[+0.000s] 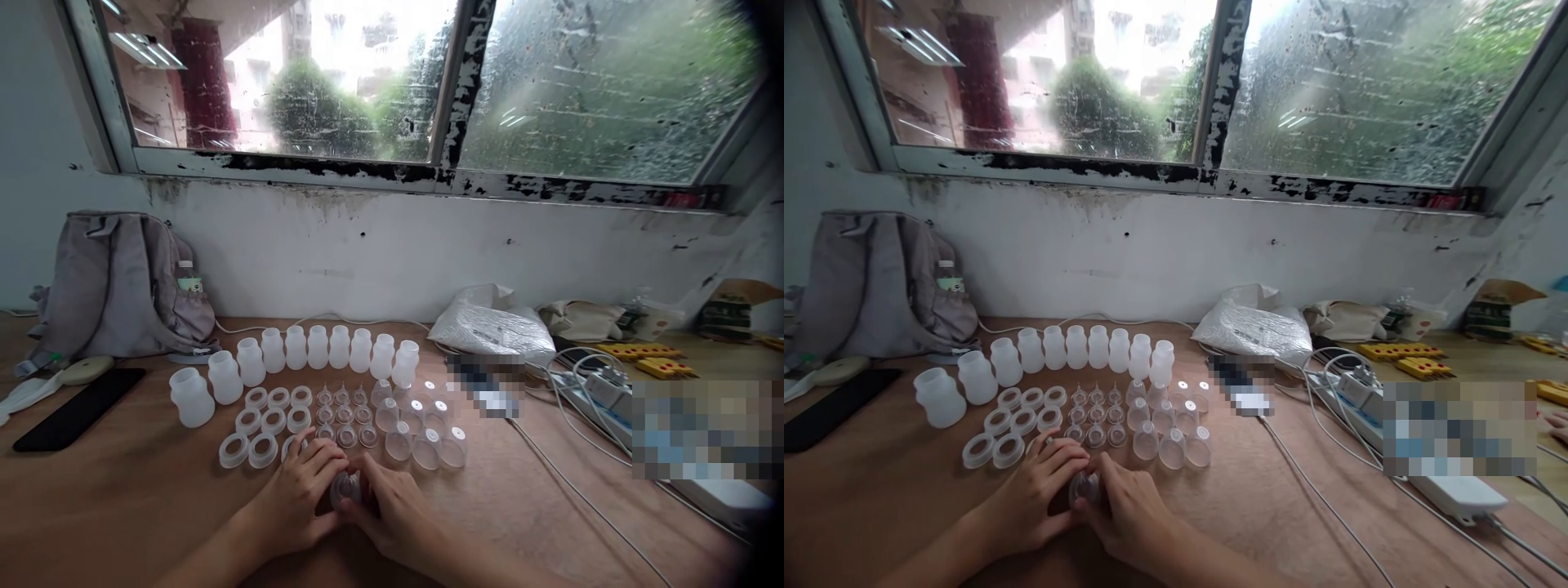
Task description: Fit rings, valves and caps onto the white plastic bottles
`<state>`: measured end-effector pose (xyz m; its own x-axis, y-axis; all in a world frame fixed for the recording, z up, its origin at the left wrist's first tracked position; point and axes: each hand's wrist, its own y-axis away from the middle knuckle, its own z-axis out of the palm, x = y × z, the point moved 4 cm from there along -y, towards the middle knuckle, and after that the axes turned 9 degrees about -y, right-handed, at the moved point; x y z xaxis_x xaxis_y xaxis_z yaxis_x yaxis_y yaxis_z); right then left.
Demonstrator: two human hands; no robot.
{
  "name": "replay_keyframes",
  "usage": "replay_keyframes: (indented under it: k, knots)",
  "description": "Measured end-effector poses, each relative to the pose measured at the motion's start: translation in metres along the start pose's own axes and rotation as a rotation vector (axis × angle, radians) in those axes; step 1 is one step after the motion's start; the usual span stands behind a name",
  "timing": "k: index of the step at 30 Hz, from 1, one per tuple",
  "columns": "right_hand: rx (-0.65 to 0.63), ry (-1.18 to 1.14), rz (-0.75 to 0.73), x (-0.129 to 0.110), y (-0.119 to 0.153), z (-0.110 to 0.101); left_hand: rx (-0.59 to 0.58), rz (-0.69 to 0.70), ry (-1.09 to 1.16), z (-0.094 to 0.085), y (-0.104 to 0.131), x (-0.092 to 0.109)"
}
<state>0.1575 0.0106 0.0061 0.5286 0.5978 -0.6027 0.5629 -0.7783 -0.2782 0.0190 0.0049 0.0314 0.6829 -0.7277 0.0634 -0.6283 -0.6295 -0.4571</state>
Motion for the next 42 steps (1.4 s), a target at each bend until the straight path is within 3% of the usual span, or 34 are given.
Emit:
replay_keyframes:
  k: [6, 9, 16, 42]
  knots:
    - [0.141, -0.266, -0.020, 0.000, 0.002, -0.008, 0.081, -0.046, 0.071, 0.001, 0.003, -0.003]
    - [0.145, -0.353, -0.002, 0.001, 0.001, -0.009, 0.108, -0.035, 0.108, 0.000, 0.003, -0.003]
    - [0.030, -0.327, -0.008, -0.004, 0.000, -0.012, 0.170, 0.019, 0.094, 0.000, 0.005, 0.001]
    - [0.053, -0.347, -0.067, 0.004, 0.000, -0.007, 0.265, 0.064, 0.129, 0.010, 0.009, 0.000]
